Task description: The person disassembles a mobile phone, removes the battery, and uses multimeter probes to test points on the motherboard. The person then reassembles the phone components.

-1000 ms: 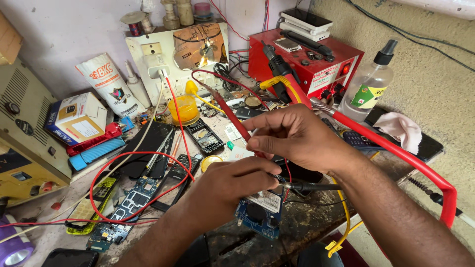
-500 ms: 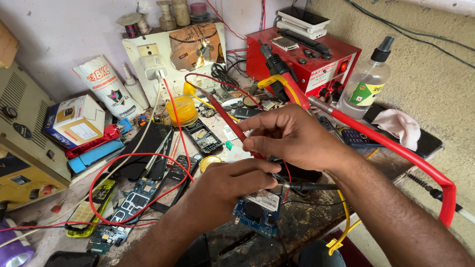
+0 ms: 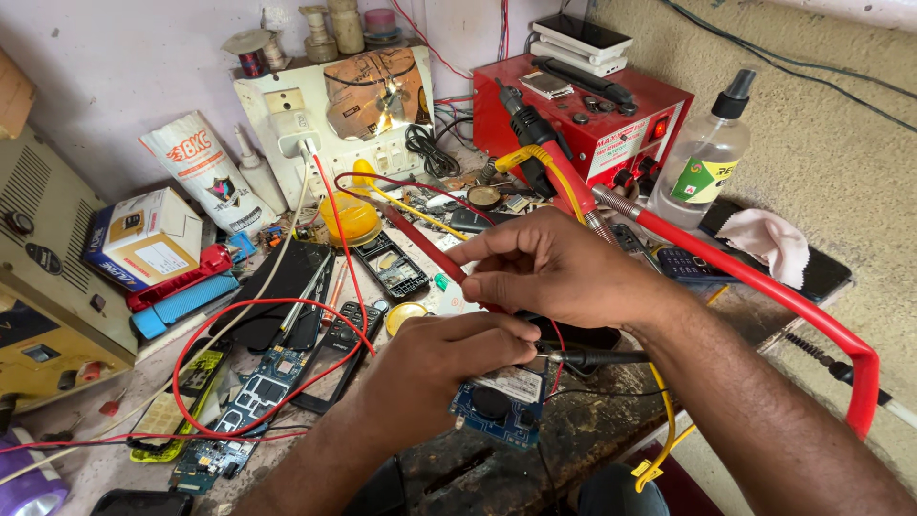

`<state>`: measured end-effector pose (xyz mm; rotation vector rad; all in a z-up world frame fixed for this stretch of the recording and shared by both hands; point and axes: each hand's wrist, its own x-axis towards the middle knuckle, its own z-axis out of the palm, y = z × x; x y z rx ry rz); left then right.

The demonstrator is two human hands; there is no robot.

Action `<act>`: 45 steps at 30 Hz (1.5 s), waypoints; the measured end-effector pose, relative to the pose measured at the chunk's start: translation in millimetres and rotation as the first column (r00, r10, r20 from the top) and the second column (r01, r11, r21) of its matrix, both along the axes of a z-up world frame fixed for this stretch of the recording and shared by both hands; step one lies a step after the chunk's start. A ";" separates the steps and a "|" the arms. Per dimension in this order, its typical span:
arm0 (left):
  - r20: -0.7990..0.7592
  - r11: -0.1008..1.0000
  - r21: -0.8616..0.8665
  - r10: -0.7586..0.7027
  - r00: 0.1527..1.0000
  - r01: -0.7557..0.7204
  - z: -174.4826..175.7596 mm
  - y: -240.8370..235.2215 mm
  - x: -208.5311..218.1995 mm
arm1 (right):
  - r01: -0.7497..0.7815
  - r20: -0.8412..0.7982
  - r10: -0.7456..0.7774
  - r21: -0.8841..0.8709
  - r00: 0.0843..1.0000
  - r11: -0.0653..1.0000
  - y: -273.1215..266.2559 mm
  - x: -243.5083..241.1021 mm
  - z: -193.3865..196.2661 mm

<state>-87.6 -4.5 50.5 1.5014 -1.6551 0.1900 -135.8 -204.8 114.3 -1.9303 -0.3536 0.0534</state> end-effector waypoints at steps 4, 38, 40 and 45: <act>-0.023 1.000 -0.005 -0.013 1.000 0.013 0.4 -0.5 -0.2 | 0.012 0.023 -0.011 -0.024 1.000 1.000 0.0 0.8 -2.1; -0.272 0.747 0.284 0.664 0.696 -0.601 -12.4 -2.5 39.4 | 0.454 0.639 -0.273 -0.135 0.719 0.881 1.5 -28.3 -36.5; -0.295 0.773 0.261 0.634 0.715 -0.578 -14.2 -1.7 41.5 | 0.455 0.620 -0.265 -0.167 0.738 0.875 5.0 -23.6 -39.3; -0.337 0.810 0.237 0.586 0.737 -0.536 -12.6 -0.8 41.2 | 0.503 0.489 -0.346 -0.234 0.801 0.832 10.0 -12.7 -44.4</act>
